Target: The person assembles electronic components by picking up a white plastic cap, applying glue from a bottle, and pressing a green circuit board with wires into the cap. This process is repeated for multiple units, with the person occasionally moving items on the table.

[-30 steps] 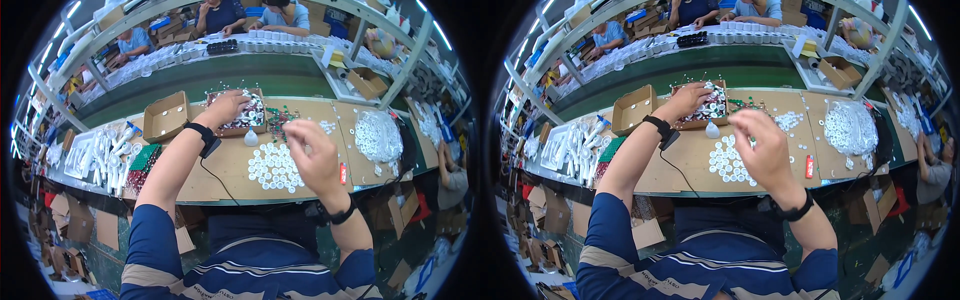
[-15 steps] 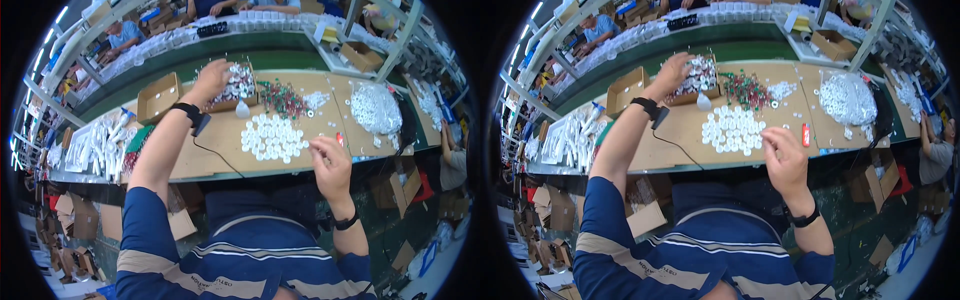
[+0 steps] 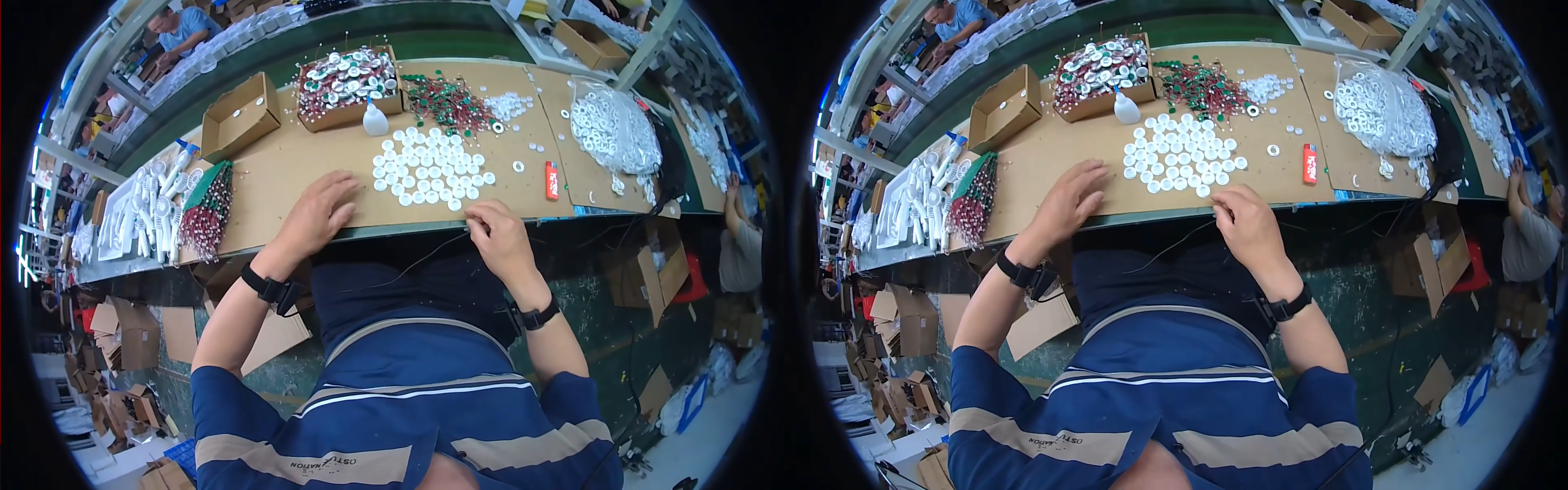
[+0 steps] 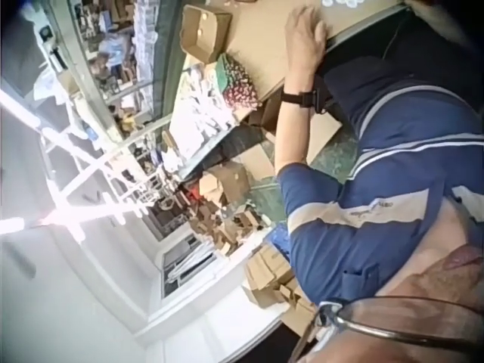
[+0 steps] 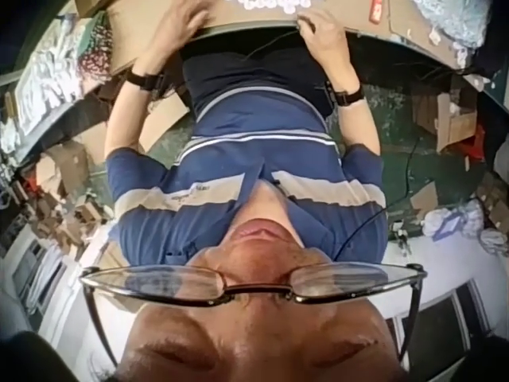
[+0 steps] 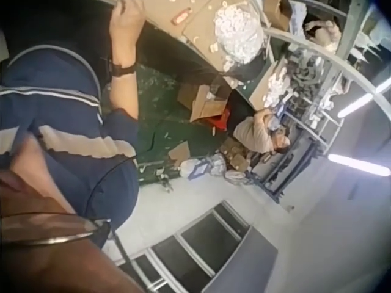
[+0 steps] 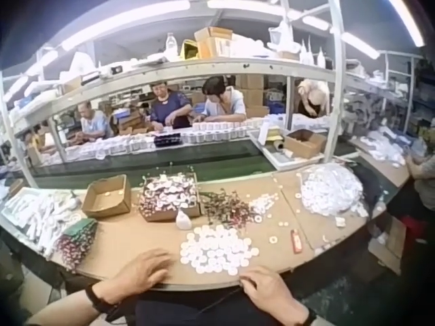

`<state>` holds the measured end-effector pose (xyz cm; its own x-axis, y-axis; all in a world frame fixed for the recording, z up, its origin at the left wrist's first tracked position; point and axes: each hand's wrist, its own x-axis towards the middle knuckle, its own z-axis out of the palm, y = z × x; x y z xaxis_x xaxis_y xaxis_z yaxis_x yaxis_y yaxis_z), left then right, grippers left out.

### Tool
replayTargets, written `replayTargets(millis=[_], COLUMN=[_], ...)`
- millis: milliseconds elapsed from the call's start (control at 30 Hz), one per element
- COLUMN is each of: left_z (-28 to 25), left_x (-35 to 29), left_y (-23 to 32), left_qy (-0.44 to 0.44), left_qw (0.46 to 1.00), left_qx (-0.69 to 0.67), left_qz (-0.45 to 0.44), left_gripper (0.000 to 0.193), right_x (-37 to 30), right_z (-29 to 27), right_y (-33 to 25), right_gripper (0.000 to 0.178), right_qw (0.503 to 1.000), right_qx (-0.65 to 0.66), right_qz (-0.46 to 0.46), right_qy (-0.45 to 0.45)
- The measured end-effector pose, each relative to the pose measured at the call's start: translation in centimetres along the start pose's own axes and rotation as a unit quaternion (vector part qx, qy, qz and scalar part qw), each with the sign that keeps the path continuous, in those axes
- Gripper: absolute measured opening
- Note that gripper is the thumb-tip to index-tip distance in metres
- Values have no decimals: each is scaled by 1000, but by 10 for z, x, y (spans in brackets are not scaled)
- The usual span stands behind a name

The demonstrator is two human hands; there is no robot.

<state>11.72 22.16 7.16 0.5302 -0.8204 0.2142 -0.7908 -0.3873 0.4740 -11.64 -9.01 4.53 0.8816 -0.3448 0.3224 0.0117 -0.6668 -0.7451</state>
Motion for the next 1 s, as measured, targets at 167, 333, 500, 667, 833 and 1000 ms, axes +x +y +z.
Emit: replayTargets(millis=[167, 333, 500, 667, 833, 1000], left_z=[13, 19, 28, 21, 27, 27], left_x=[-18, -20, -13, -2, 0, -1], left_y=[3, -1, -1, -4, -14, -7], left_qy=[-29, -4, 18, 28, 53, 74], left_qw=[999, 1000, 1000, 999, 998, 997], left_qx=[18, -1, 9, -1, -16, -14], left_qz=[1, -11, 15, 43, 22, 4], left_gripper=[51, 52, 51, 47, 44, 41], right_x=[1, 4, 4, -4, -11, -6], right_z=[12, 19, 13, 5, -19, -53], right_y=[-5, -5, -2, -10, -7, 17], right_gripper=[18, 18, 18, 18, 18, 17], right_qw=[997, 993, 993, 995, 996, 981], right_qx=[-45, -99, -107, -86, -74, -125], right_qz=[-57, -66, -42, -54, -11, 59], right_qy=[2, 11, 16, 24, 54, 138])
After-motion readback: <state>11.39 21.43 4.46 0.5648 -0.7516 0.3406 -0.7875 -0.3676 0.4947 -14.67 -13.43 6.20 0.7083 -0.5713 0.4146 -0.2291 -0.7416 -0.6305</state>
